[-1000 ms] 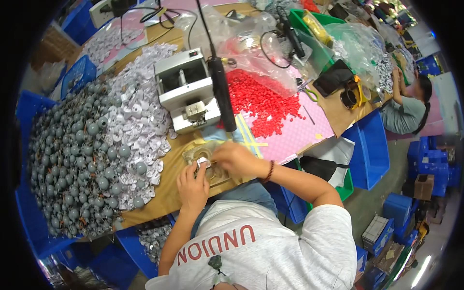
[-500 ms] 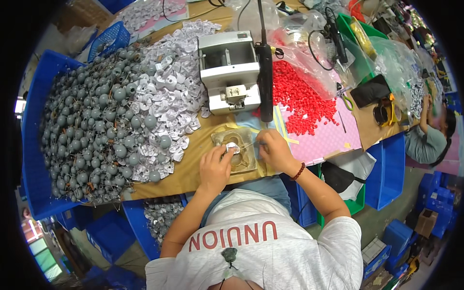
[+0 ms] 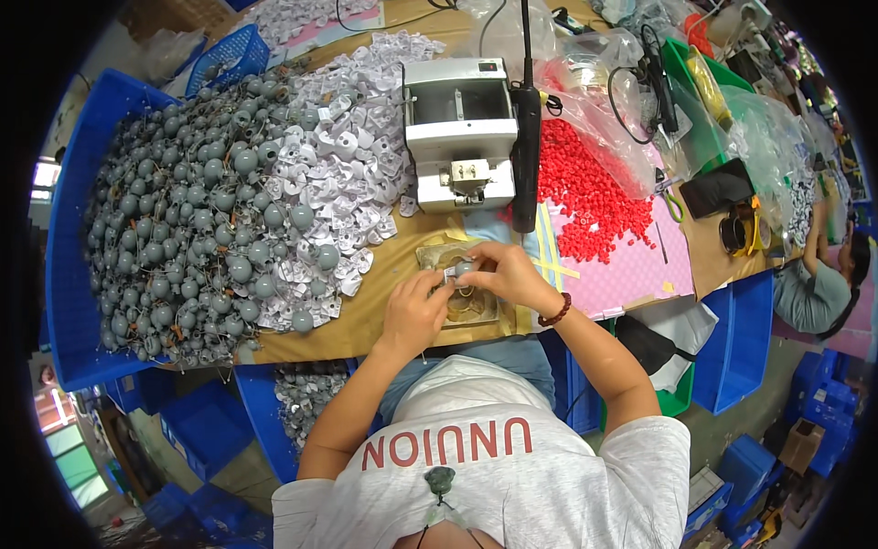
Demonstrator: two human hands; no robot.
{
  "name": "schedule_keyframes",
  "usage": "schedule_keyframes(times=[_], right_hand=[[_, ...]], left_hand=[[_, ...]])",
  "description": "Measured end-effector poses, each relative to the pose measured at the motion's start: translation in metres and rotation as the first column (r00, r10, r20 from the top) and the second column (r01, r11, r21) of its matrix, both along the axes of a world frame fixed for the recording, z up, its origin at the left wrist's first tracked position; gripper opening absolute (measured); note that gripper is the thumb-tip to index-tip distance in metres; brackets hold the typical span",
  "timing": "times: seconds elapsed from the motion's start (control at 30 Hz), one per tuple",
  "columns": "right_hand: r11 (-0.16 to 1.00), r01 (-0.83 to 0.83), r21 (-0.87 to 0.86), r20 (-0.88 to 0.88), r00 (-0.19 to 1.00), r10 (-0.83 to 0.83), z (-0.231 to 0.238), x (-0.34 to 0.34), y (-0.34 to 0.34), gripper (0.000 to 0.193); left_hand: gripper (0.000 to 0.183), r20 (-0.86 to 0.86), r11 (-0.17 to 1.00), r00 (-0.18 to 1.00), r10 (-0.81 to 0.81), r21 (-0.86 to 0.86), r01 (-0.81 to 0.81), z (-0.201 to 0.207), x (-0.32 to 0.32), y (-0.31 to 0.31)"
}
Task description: Assembling small plastic toy components using an electric screwdriver at a factory workbench.
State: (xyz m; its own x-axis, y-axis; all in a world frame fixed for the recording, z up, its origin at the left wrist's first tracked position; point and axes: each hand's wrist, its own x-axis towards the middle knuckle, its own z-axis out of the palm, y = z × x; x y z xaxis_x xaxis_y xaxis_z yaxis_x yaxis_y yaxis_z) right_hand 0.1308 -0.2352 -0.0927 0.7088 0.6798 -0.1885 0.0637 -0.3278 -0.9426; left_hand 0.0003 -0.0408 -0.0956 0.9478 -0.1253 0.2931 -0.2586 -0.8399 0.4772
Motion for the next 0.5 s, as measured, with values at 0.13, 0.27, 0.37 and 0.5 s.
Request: schedule_keyframes(times=[0.13,0.27,0.37,0.5], right_hand=[[0.994,-0.05,-0.092,0.303,0.95,0.076,0.01,0.001,0.01,0.039],[0.977,-0.109,-0.181,0.411,0.895,0.176,0.02,0.005,0.012,0.04],[0.968,-0.068,-0.241,0.478,0.86,0.179,0.016,0.003,0.015,0.045],[0.976,0.053,-0.209,0.52,0.852,0.065,0.011,-0.008,0.018,0.053]], left_hand=[[0.032,0.005,1.0,1.0,-0.003,-0.013,0.003,0.001,0.001,0.001],[0.029,-0.005,1.0,1.0,0.0,-0.014,0.0,0.002,0.001,0.001],[0.029,0.0,0.999,1.0,0.003,-0.032,-0.003,0.002,0.002,0.001],[0.036,-0.054,0.992,0.996,0.075,-0.094,-0.08,0.002,0.008,-0.002]])
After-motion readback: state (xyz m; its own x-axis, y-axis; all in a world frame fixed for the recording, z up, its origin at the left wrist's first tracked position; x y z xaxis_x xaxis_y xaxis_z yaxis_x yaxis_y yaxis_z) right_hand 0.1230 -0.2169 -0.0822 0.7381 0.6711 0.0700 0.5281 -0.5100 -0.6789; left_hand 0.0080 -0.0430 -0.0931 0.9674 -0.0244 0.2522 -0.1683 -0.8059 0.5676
